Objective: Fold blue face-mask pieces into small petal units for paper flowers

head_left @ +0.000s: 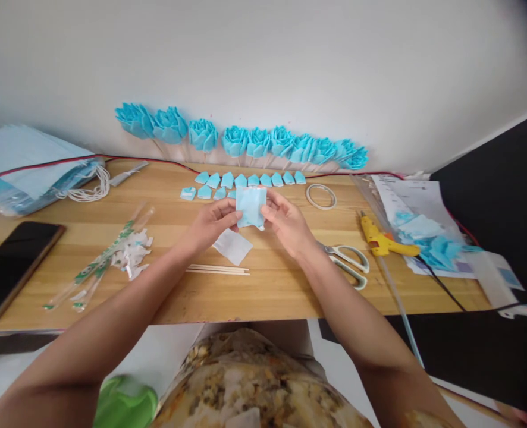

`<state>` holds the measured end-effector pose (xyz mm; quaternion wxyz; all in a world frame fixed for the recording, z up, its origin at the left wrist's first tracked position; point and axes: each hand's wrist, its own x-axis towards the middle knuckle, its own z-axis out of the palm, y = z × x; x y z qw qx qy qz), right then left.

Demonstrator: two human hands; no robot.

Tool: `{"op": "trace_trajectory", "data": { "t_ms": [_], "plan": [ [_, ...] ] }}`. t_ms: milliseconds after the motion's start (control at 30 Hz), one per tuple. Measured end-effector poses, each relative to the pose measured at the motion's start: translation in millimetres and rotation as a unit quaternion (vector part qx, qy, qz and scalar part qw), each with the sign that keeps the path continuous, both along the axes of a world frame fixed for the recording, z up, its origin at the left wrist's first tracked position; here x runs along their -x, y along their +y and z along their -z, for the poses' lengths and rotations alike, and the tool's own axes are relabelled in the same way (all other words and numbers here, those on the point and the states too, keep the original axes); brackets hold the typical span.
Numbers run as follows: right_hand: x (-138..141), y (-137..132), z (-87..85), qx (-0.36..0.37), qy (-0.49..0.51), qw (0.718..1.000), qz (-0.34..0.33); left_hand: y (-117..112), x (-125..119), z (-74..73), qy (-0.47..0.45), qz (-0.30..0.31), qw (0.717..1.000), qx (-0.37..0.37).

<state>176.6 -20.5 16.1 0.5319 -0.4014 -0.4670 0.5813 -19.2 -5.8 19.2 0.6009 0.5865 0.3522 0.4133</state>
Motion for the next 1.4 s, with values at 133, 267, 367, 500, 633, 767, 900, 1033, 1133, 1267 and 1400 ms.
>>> {"op": "trace_trajectory", "data": {
  "t_ms": [133,267,367,500,633,767,900,1033,1133,1267,1400],
  "plan": [
    [1,1,2.3,-0.004,0.003,1.0,0.029,-2,-1,-1.0,0.012,-0.015,1.0,0.024],
    [-1,3,2.4,0.003,0.019,0.998,0.058,2,2,-1.5,-0.028,-0.033,0.999,0.033],
    [-1,3,1.6,0.0,0.02,0.996,0.084,2,3,-3.0,-0.042,-0.078,0.996,0.011],
    [3,0,0.6,-0.044,-0.02,0.993,0.109,-9,-1,-7.6,0.047,-0.107,0.989,-0.087],
    [7,-4,1.0,-0.068,-0.068,0.989,0.111,-18,-8,-7.2,0.126,-0.092,0.959,-0.236],
    [10,-6,3.4,-0.071,-0.117,0.985,0.109,-17,-10,-1.5,0.196,-0.07,0.914,-0.347],
    [13,-7,5.2,-0.066,-0.123,0.985,0.103,-16,-11,0.8,0.249,-0.06,0.887,-0.384],
    [16,-8,5.6,-0.053,-0.113,0.988,0.088,-18,-12,-1.7,0.243,-0.06,0.897,-0.364],
    [15,-6,6.6,-0.042,-0.096,0.991,0.088,-19,-13,-4.7,0.204,-0.067,0.935,-0.281],
    [4,-3,4.0,-0.051,-0.095,0.987,0.12,-17,-12,-7.8,0.111,-0.092,0.984,-0.108],
    [-7,-8,-8.3,-0.199,-0.225,0.947,0.115,-12,-10,-7.8,0.039,-0.097,0.994,-0.016]
  ]
}}
